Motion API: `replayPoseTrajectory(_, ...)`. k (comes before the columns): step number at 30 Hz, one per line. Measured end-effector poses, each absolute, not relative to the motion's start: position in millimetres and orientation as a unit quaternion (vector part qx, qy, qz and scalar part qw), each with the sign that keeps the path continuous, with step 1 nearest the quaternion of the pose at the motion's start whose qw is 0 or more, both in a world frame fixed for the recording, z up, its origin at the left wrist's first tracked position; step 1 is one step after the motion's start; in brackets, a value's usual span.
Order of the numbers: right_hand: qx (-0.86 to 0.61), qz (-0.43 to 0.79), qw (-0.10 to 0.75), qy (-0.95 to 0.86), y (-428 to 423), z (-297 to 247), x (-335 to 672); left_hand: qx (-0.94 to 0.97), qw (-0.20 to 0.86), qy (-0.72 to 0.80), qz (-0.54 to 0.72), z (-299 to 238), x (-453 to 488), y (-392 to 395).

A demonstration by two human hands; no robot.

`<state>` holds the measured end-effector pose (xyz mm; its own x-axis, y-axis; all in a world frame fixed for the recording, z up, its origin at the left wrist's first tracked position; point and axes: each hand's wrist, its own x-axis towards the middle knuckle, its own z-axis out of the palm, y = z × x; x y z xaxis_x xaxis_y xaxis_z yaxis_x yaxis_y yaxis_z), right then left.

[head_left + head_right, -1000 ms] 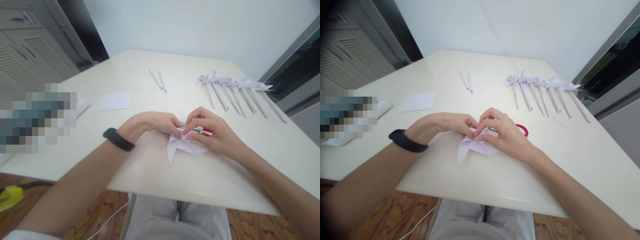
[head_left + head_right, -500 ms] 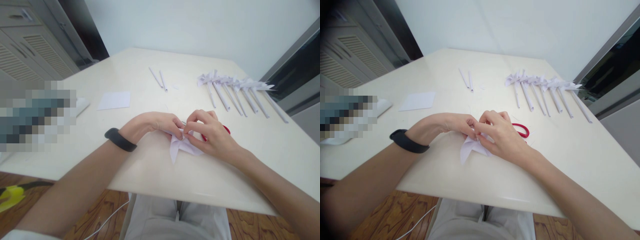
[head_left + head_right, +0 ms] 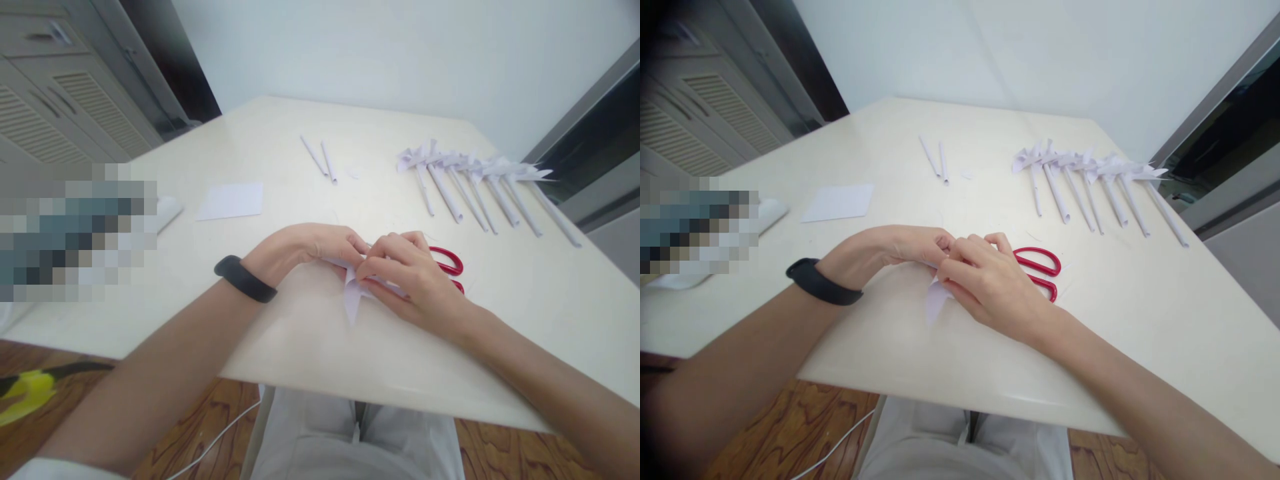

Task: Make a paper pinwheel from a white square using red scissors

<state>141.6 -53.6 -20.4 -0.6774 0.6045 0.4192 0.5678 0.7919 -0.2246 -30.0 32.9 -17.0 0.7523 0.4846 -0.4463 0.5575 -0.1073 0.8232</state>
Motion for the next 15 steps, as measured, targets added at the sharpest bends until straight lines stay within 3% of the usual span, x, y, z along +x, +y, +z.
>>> replayPoseTrajectory(15,-0.402,0.108,0.294,-0.860,-51.4,-18.5,141.8,0.694,0.642,0.325,-0.043,-12.7,-32.4,28.8)
